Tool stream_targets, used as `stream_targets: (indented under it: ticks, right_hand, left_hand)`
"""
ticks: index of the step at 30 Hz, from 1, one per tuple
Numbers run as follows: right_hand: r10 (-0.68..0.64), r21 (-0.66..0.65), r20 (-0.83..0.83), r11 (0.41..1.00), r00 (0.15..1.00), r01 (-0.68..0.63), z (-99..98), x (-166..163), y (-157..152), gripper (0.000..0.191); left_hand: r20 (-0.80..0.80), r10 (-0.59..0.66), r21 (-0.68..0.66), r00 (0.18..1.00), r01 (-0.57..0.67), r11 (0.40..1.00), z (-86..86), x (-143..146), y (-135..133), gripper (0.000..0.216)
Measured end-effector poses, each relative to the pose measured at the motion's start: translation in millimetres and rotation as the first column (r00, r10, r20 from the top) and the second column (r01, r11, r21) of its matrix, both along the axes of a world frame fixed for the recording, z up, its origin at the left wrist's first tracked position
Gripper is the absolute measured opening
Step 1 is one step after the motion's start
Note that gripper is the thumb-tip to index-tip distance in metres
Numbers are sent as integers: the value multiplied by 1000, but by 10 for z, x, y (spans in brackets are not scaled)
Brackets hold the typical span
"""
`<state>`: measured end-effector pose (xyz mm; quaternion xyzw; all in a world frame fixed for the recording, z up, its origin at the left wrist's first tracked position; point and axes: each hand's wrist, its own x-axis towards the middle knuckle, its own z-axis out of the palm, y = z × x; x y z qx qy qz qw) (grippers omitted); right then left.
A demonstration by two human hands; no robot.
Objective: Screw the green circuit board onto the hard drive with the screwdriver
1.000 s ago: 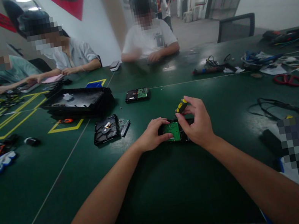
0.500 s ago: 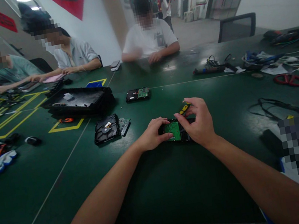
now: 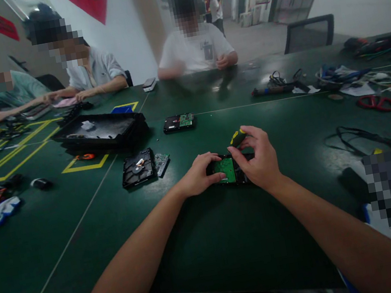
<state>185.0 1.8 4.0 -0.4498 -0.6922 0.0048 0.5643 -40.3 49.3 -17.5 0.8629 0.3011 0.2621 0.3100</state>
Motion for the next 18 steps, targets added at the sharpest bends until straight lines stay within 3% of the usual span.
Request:
stream_targets:
  ticks: [6, 12, 18]
  right_hand:
    - [109, -15, 2, 994, 994, -109, 6, -23, -16, 65]
    - [12, -2, 20, 1000, 1000, -12, -16, -3, 7, 67]
    - [84, -44, -14, 995, 996, -85, -21, -16, 6, 67]
  left_hand:
    - [2, 5, -13, 1000, -5, 1000, 10, -3, -12, 48]
    - [-6, 2, -9, 1000, -2, 1000, 5, -11, -7, 49]
    - [-3, 7, -17, 1000, -7, 1000, -1, -12, -10, 49]
